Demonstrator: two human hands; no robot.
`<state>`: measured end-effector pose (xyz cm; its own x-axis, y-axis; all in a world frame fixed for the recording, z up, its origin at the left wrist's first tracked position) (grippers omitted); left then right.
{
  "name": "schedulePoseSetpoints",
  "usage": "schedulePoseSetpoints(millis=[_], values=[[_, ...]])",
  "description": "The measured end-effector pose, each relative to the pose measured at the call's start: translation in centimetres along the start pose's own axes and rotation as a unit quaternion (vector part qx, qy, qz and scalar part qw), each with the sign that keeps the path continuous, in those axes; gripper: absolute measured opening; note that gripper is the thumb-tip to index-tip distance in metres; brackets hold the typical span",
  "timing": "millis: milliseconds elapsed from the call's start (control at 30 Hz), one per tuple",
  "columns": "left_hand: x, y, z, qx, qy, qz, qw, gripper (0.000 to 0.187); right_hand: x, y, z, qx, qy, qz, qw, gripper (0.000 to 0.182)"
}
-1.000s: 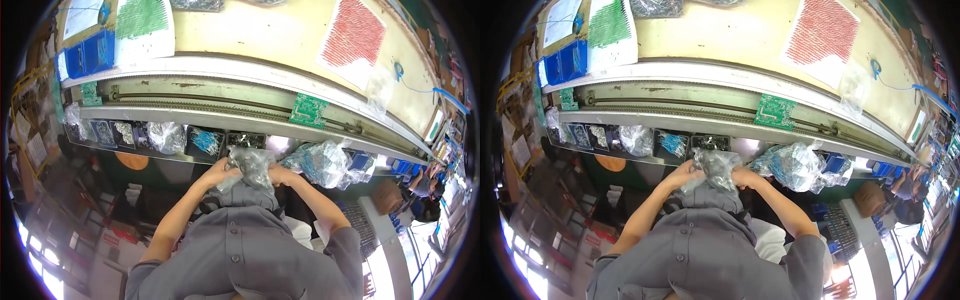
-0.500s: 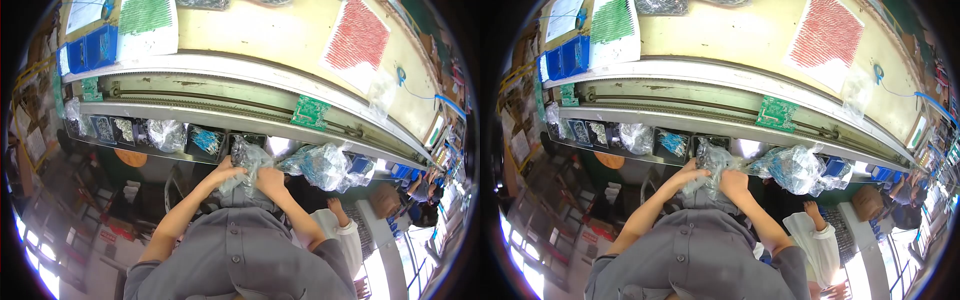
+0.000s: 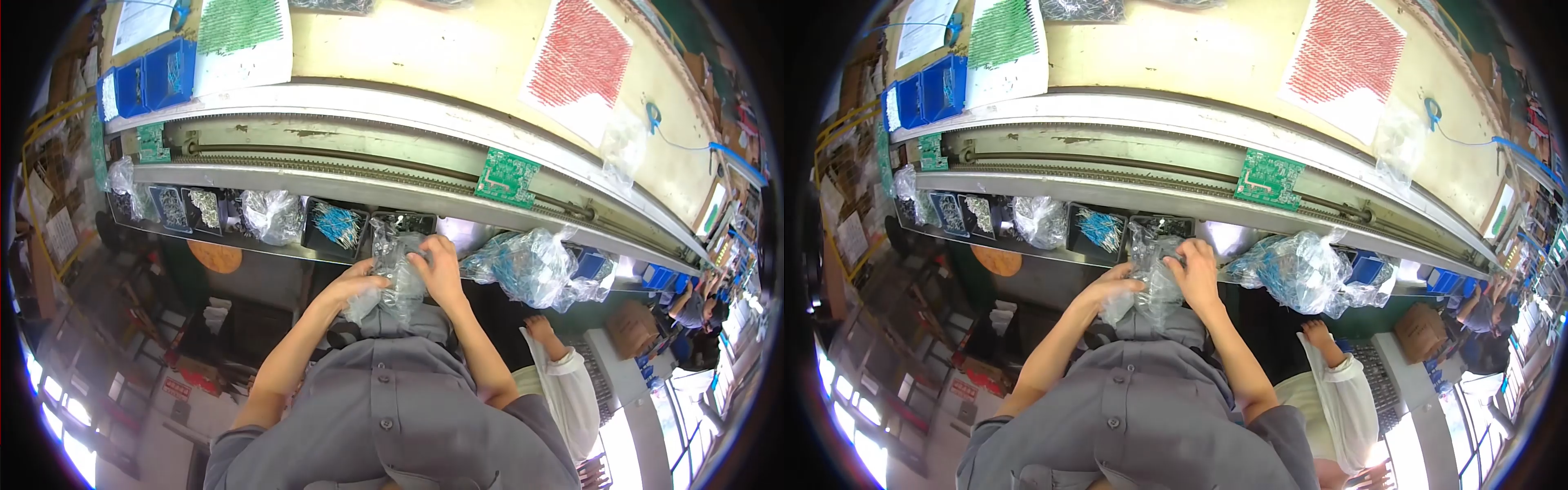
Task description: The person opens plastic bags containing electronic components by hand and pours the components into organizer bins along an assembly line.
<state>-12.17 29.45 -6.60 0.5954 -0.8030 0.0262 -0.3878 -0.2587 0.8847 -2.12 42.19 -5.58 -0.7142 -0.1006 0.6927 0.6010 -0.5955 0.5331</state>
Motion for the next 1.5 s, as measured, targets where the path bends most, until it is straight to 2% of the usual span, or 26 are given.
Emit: schedulePoseSetpoints(millis=[33, 133, 233, 500, 567, 600, 667, 700, 733, 800, 867, 933, 967, 1033, 1100, 1167, 1200, 1267, 1300, 1367, 1500], values=[[0.5, -0.2, 0.2, -0.001, 0.012, 0.005, 1.000, 0.043, 0.3, 0.2, 0.0, -0.020, -0.008, 0.041, 0.999, 0.020], [1.2, -0.3, 0.6, -0.021, 0.060, 0.021, 0.998, 0.046, 0.5, 1.3, 0.4, -0.044, -0.056, 0.077, 0.994, 0.016], [3.0, -1.8, 1.7, -0.009, 0.115, 0.034, 0.993, 0.050, 0.7, 2.7, 1.0, -0.030, -0.070, 0.115, 0.991, 0.017], [3.8, -2.4, 2.3, 0.037, 0.139, 0.010, 0.990, 0.059, -1.2, 4.7, 1.9, -0.079, -0.214, 0.027, 0.973, 0.014], [3.8, -2.4, 2.2, 0.038, 0.136, 0.009, 0.990, 0.061, 0.1, 4.1, 2.7, -0.008, -0.141, 0.001, 0.990, 0.013], [3.6, -2.3, 2.2, 0.027, 0.116, -0.012, 0.993, 0.063, 0.6, 3.7, 3.1, -0.008, -0.141, 0.001, 0.990, 0.013], [3.3, -1.9, 1.9, 0.014, 0.095, -0.032, 0.995, 0.064, 2.4, 2.7, 3.4, 0.013, 0.057, 0.103, 0.993, 0.014], [2.2, -1.0, 1.1, 0.009, 0.044, -0.035, 0.998, 0.066, 3.5, 1.9, 3.5, -0.012, 0.052, 0.156, 0.986, 0.015], [1.4, -0.7, 0.5, 0.004, -0.007, -0.040, 0.999, 0.068, 3.7, 1.2, 3.5, -0.012, 0.054, 0.156, 0.986, 0.015], [1.3, -0.9, 0.6, 0.000, -0.018, -0.045, 0.999, 0.069, 3.9, 0.2, 2.4, 0.060, 0.122, 0.159, 0.978, 0.013], [1.5, -1.0, 0.9, -0.005, -0.032, -0.049, 0.998, 0.071, 2.7, -0.4, 1.8, 0.075, 0.117, 0.145, 0.980, 0.015], [2.1, -1.4, 1.3, 0.000, 0.011, -0.041, 0.999, 0.072, 1.3, -0.6, 2.0, 0.055, -0.005, 0.112, 0.992, 0.016], [2.3, -1.4, 1.5, 0.000, 0.012, -0.042, 0.999, 0.072, 1.0, -0.4, 2.0, 0.057, -0.004, 0.113, 0.992, 0.016], [2.2, -0.5, 1.2, 0.046, 0.101, -0.054, 0.992, 0.072, -0.6, 0.1, 2.1, 0.039, -0.110, -0.007, 0.993, 0.013], [2.1, 0.1, 1.7, 0.044, 0.103, -0.072, 0.991, 0.072, -2.7, 0.5, 1.1, 0.012, -0.136, -0.007, 0.991, 0.010], [1.4, 1.1, 1.4, 0.045, 0.130, -0.094, 0.986, 0.072, -4.7, 1.0, 0.2, 0.010, -0.270, -0.057, 0.961, 0.009], [1.5, 0.9, 1.5, 0.044, 0.132, -0.094, 0.986, 0.072, -4.9, 1.1, 0.3, -0.005, -0.294, -0.073, 0.953, 0.009], [1.7, 0.2, 2.3, 0.007, 0.082, -0.142, 0.986, 0.071, -6.8, 1.3, -0.4, -0.041, -0.336, -0.093, 0.936, 0.010], [2.2, -0.1, 2.7, -0.033, 0.053, -0.124, 0.990, 0.071, -7.1, 1.2, -0.6, -0.040, -0.336, -0.093, 0.936, 0.010], [2.2, -0.6, 2.9, -0.056, 0.017, -0.119, 0.991, 0.070, -8.0, 1.2, -0.8, -0.040, -0.358, -0.135, 0.923, 0.010], [0.3, 1.6, 1.4, -0.099, -0.033, -0.070, 0.992, 0.068, -6.8, 1.0, -2.0, 0.001, -0.419, -0.115, 0.901, 0.010]])
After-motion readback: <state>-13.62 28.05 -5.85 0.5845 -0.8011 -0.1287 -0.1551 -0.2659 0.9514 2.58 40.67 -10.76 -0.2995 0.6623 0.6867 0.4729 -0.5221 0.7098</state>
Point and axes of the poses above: each hand's wrist, its own y-axis away from the middle knuckle, its own z-axis out of the back of the hand, x = y × z, the point moved 6 cm from there along -y, towards the middle knuckle, and after that the axes turned 6 degrees about z, right-handed, at the moved point
